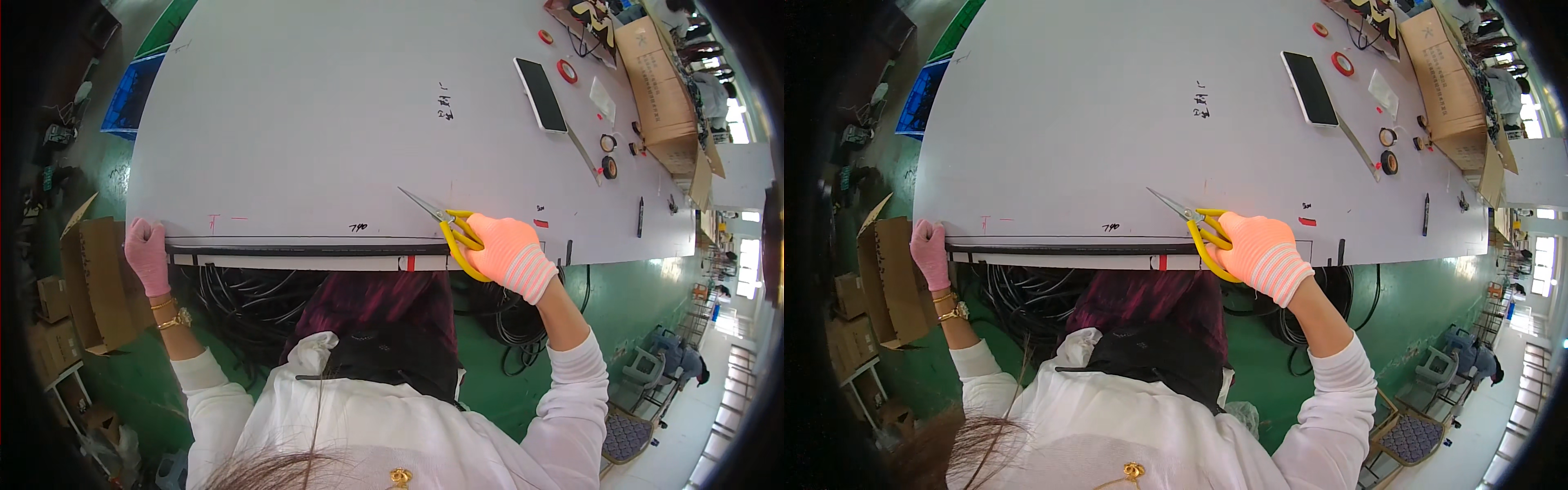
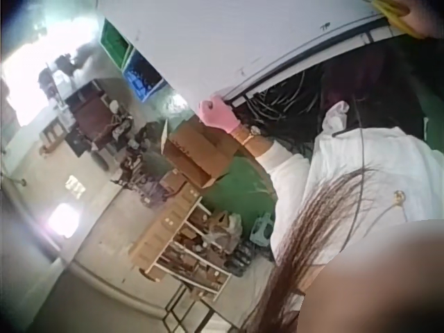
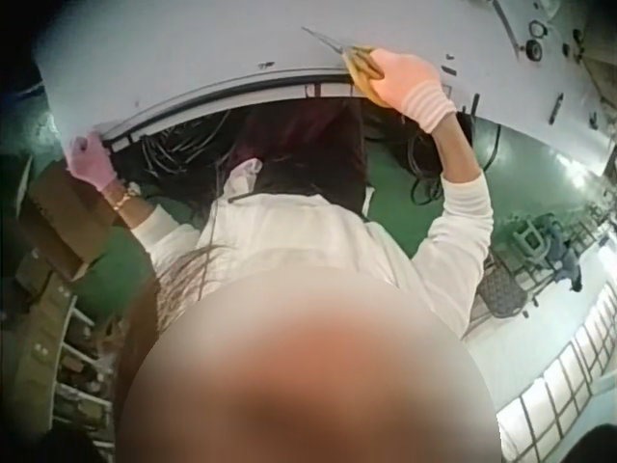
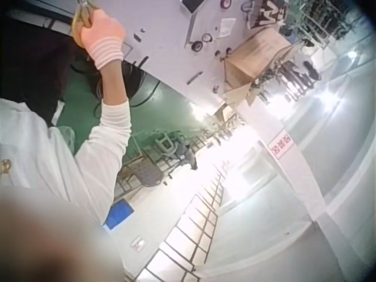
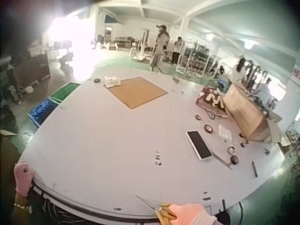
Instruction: Cutting long black electrical cables into specific lengths using a measuring guide on a table.
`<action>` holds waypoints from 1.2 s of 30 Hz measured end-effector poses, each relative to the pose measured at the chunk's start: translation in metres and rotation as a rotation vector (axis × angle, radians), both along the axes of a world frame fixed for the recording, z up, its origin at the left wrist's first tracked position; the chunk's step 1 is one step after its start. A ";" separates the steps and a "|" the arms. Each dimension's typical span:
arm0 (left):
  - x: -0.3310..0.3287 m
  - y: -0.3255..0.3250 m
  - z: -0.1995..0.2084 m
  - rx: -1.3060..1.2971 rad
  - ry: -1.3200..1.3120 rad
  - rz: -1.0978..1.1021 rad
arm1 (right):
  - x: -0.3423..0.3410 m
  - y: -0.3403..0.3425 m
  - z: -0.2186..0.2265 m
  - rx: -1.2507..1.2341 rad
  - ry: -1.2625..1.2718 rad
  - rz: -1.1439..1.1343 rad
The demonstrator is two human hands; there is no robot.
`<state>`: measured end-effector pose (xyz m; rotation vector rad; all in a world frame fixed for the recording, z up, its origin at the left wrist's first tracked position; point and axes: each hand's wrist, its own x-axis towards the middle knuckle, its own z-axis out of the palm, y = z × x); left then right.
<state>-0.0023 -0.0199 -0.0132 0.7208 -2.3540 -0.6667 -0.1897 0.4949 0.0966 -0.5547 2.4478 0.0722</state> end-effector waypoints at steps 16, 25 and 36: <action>0.001 -0.002 -0.002 0.002 0.006 -0.004 | -0.008 0.004 -0.005 -0.011 -0.079 0.013; 0.001 -0.002 0.000 -0.002 0.000 0.001 | -0.012 -0.007 0.003 0.095 -0.103 0.041; -0.012 0.018 0.026 -0.300 -0.185 0.058 | -0.012 -0.010 0.007 0.081 -0.098 -0.020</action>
